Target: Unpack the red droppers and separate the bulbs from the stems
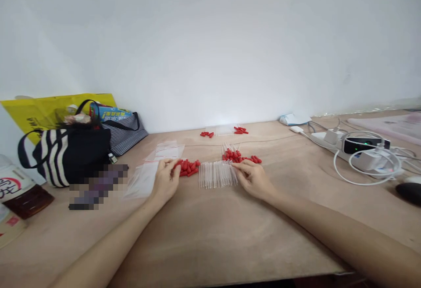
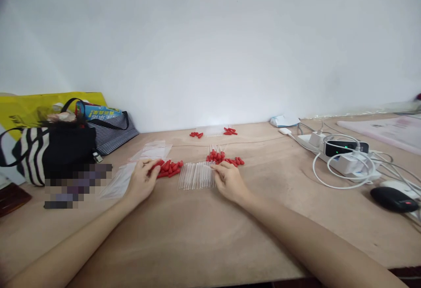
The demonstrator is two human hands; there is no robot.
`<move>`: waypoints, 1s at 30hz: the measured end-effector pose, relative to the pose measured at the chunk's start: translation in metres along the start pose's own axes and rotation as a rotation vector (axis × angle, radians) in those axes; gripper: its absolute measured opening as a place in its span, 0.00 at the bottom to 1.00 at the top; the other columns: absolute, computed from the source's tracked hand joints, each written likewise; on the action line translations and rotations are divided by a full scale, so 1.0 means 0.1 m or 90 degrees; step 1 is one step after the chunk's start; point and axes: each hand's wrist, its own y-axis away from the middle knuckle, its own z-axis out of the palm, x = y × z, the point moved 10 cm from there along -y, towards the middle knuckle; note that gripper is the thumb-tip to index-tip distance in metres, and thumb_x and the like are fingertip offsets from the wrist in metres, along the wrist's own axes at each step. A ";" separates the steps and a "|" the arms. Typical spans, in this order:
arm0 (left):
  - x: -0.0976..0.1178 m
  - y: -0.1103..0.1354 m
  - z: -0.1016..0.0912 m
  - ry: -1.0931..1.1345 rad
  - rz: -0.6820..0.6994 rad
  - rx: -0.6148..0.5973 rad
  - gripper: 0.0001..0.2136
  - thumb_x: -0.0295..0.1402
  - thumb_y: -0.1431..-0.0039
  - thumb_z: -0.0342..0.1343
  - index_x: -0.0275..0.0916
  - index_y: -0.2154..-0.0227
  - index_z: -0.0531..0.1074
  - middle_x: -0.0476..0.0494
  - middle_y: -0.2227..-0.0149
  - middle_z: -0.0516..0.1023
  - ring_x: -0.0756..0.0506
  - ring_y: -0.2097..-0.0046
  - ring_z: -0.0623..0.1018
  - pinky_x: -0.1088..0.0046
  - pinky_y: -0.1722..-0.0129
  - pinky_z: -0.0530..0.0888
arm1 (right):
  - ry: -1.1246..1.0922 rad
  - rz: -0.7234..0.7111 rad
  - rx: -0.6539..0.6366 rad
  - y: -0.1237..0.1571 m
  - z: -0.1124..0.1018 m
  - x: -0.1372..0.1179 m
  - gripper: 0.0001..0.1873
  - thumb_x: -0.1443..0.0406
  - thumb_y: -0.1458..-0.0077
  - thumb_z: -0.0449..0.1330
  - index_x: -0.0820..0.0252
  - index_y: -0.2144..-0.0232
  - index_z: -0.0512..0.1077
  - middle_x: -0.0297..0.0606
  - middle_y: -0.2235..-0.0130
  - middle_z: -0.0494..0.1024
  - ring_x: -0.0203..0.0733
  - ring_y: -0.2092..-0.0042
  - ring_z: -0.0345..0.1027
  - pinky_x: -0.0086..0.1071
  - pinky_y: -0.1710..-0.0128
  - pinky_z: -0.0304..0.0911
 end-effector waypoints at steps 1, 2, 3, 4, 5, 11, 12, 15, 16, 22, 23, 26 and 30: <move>-0.13 -0.07 -0.01 -0.013 -0.040 0.002 0.14 0.33 0.48 0.45 0.36 0.64 0.72 0.41 0.66 0.68 0.45 0.63 0.70 0.70 0.64 0.69 | -0.010 0.019 -0.005 -0.05 0.04 0.01 0.12 0.69 0.49 0.50 0.61 0.64 0.72 0.39 0.70 0.75 0.35 0.70 0.67 0.28 0.68 0.59; -0.25 -0.13 -0.01 -0.021 -0.075 -0.003 0.15 0.33 0.50 0.44 0.35 0.63 0.72 0.42 0.67 0.68 0.45 0.64 0.70 0.70 0.64 0.69 | -0.014 0.030 -0.012 -0.11 0.09 0.01 0.12 0.70 0.49 0.51 0.60 0.65 0.72 0.38 0.69 0.75 0.35 0.70 0.67 0.29 0.67 0.59; -0.36 -0.19 -0.01 -0.025 -0.103 -0.014 0.15 0.33 0.51 0.44 0.35 0.63 0.71 0.43 0.69 0.69 0.46 0.65 0.71 0.70 0.64 0.69 | -0.009 0.031 -0.021 -0.16 0.15 -0.01 0.11 0.69 0.50 0.51 0.59 0.66 0.73 0.37 0.69 0.76 0.35 0.70 0.68 0.30 0.65 0.59; -0.47 -0.23 -0.02 -0.025 -0.132 -0.023 0.16 0.33 0.52 0.45 0.35 0.62 0.71 0.44 0.70 0.69 0.47 0.68 0.71 0.70 0.65 0.69 | 0.006 0.027 -0.028 -0.22 0.21 -0.03 0.10 0.69 0.50 0.52 0.59 0.67 0.73 0.36 0.69 0.76 0.35 0.70 0.68 0.31 0.64 0.58; -0.58 -0.26 -0.03 -0.021 -0.162 -0.027 0.17 0.34 0.53 0.46 0.35 0.61 0.70 0.45 0.70 0.70 0.48 0.70 0.70 0.71 0.66 0.69 | 0.028 0.019 -0.034 -0.26 0.27 -0.05 0.10 0.68 0.50 0.52 0.59 0.68 0.73 0.35 0.70 0.76 0.35 0.70 0.67 0.32 0.63 0.56; -0.90 -0.20 -0.05 -0.025 -0.223 -0.052 0.18 0.40 0.57 0.50 0.35 0.63 0.67 0.46 0.71 0.72 0.49 0.73 0.71 0.74 0.73 0.68 | 0.180 -0.062 -0.107 -0.36 0.65 -0.20 0.10 0.71 0.49 0.51 0.61 0.71 0.72 0.37 0.73 0.75 0.37 0.68 0.66 0.33 0.62 0.50; -0.90 -0.18 -0.04 -0.034 -0.215 -0.065 0.17 0.40 0.56 0.50 0.35 0.64 0.67 0.46 0.71 0.73 0.48 0.73 0.71 0.73 0.73 0.68 | 0.196 -0.069 -0.130 -0.35 0.71 -0.20 0.10 0.71 0.50 0.51 0.61 0.72 0.72 0.38 0.74 0.75 0.37 0.68 0.66 0.33 0.62 0.49; -0.82 -0.14 0.02 -0.056 -0.177 -0.109 0.15 0.41 0.56 0.50 0.37 0.67 0.69 0.46 0.71 0.74 0.47 0.71 0.72 0.73 0.73 0.68 | 0.215 -0.057 -0.177 -0.31 0.82 -0.18 0.08 0.70 0.50 0.53 0.62 0.73 0.72 0.37 0.75 0.73 0.37 0.69 0.65 0.33 0.63 0.47; -0.78 -0.13 0.05 -0.062 -0.161 -0.123 0.15 0.41 0.55 0.50 0.38 0.68 0.69 0.45 0.70 0.75 0.46 0.70 0.72 0.73 0.72 0.68 | 0.208 -0.045 -0.182 -0.31 0.83 -0.17 0.07 0.68 0.50 0.54 0.62 0.73 0.72 0.37 0.74 0.73 0.37 0.68 0.65 0.33 0.63 0.47; -0.69 -0.11 0.12 -0.051 -0.142 -0.149 0.15 0.43 0.52 0.47 0.38 0.69 0.71 0.44 0.67 0.76 0.44 0.64 0.74 0.71 0.65 0.69 | 0.135 -0.004 -0.194 -0.28 0.82 -0.15 0.19 0.51 0.53 0.56 0.61 0.71 0.73 0.37 0.72 0.69 0.37 0.67 0.62 0.33 0.64 0.46; -0.71 -0.10 0.12 -0.042 -0.156 -0.149 0.16 0.44 0.51 0.46 0.38 0.68 0.71 0.44 0.66 0.77 0.44 0.64 0.74 0.71 0.65 0.69 | 0.131 -0.005 -0.197 -0.28 0.82 -0.15 0.21 0.49 0.55 0.56 0.61 0.71 0.73 0.37 0.72 0.69 0.37 0.67 0.62 0.33 0.63 0.46; -0.77 -0.08 0.11 -0.016 -0.185 -0.136 0.18 0.44 0.49 0.44 0.38 0.65 0.71 0.44 0.64 0.76 0.44 0.62 0.74 0.70 0.64 0.69 | 0.127 -0.009 -0.204 -0.26 0.84 -0.14 0.25 0.46 0.57 0.56 0.61 0.70 0.73 0.38 0.71 0.68 0.39 0.64 0.61 0.35 0.62 0.47; -0.73 -0.08 0.12 0.006 -0.154 -0.137 0.18 0.44 0.49 0.44 0.37 0.63 0.71 0.43 0.61 0.76 0.44 0.59 0.73 0.68 0.58 0.68 | 0.130 -0.014 -0.231 -0.24 0.88 -0.17 0.28 0.44 0.60 0.56 0.62 0.69 0.73 0.39 0.70 0.68 0.41 0.62 0.60 0.36 0.61 0.47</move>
